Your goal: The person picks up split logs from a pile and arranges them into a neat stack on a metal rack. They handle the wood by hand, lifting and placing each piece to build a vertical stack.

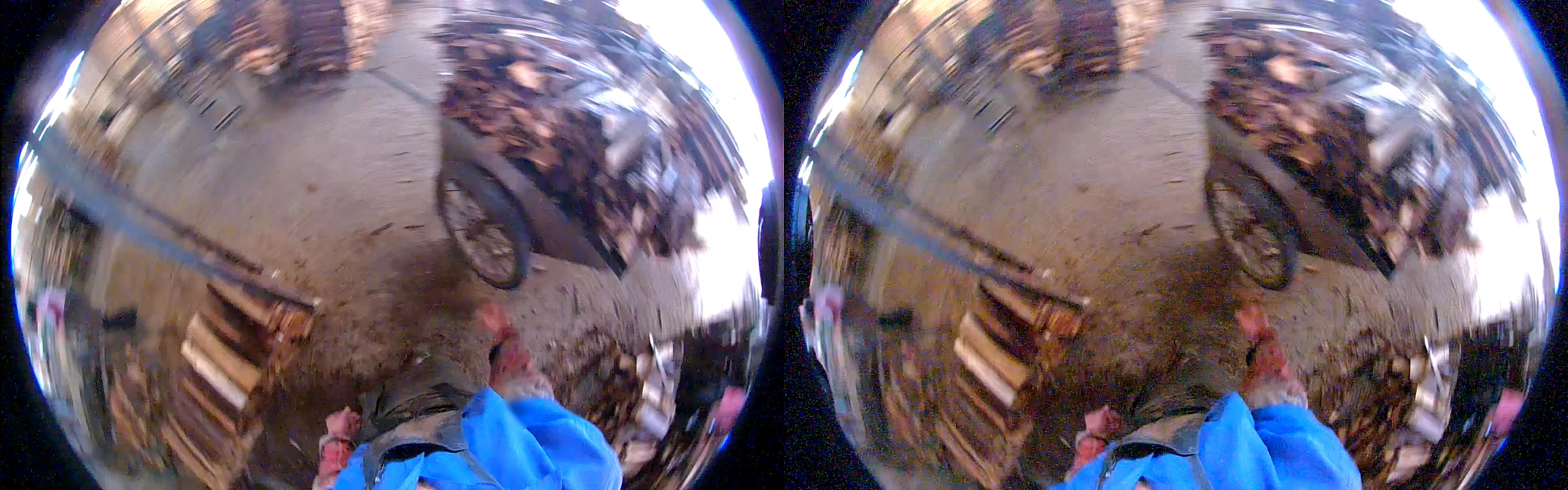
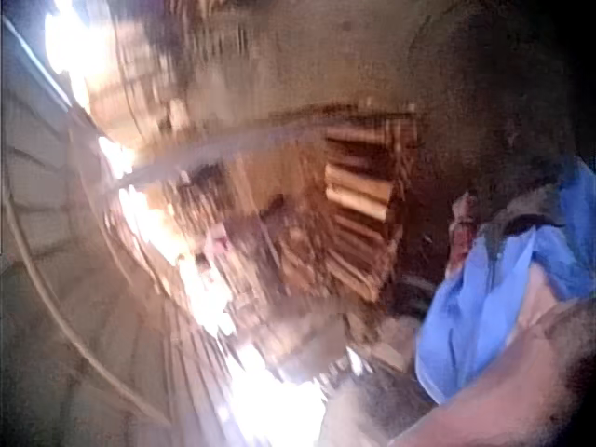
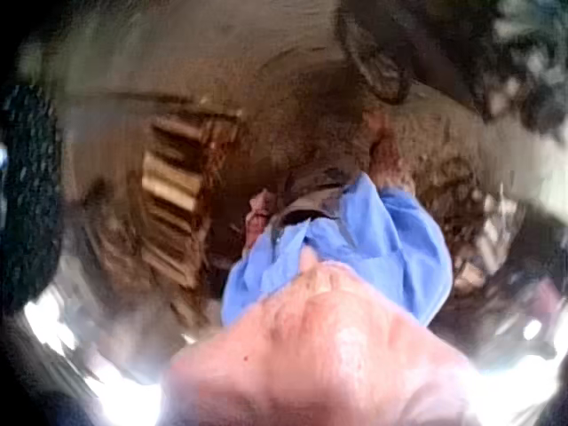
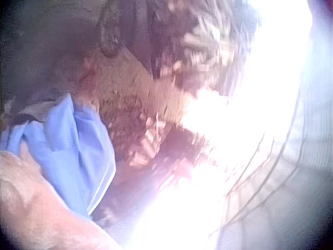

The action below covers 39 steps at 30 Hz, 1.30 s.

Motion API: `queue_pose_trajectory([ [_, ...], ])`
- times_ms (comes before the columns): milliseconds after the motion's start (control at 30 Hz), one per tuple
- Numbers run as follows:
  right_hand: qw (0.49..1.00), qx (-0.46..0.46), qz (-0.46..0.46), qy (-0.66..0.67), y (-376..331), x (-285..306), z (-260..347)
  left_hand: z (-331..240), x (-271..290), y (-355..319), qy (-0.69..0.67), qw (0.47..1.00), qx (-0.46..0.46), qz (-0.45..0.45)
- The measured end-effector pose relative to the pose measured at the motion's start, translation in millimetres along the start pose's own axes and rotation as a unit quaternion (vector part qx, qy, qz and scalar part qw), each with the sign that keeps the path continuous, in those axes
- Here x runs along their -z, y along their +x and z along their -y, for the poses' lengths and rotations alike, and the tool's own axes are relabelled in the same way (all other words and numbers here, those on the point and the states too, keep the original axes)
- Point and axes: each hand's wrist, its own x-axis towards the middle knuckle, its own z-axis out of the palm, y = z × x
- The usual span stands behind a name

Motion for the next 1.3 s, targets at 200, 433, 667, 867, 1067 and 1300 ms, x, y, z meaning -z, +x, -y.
queue_pose_trajectory([
  [200,0.908,-0.121,0.359,0.176,-61,-72,4,-30,-40,-40,-0.159,0.953,0.121,-0.227],
  [433,0.895,-0.134,0.387,0.177,4,-58,30,-11,-41,-55,-0.140,0.952,0.134,-0.238],
  [667,0.892,-0.044,0.442,0.086,41,-103,56,81,6,-38,-0.232,0.956,0.146,-0.102],
  [867,0.859,0.003,0.511,0.038,-6,-161,141,101,28,-50,-0.184,0.953,0.137,-0.196],
  [1067,0.849,0.005,0.529,0.013,-57,-194,214,161,77,-40,-0.319,0.921,0.167,-0.149],
  [1300,0.847,-0.038,0.527,-0.064,-93,-200,300,217,119,-79,-0.309,0.931,0.107,-0.161],
])
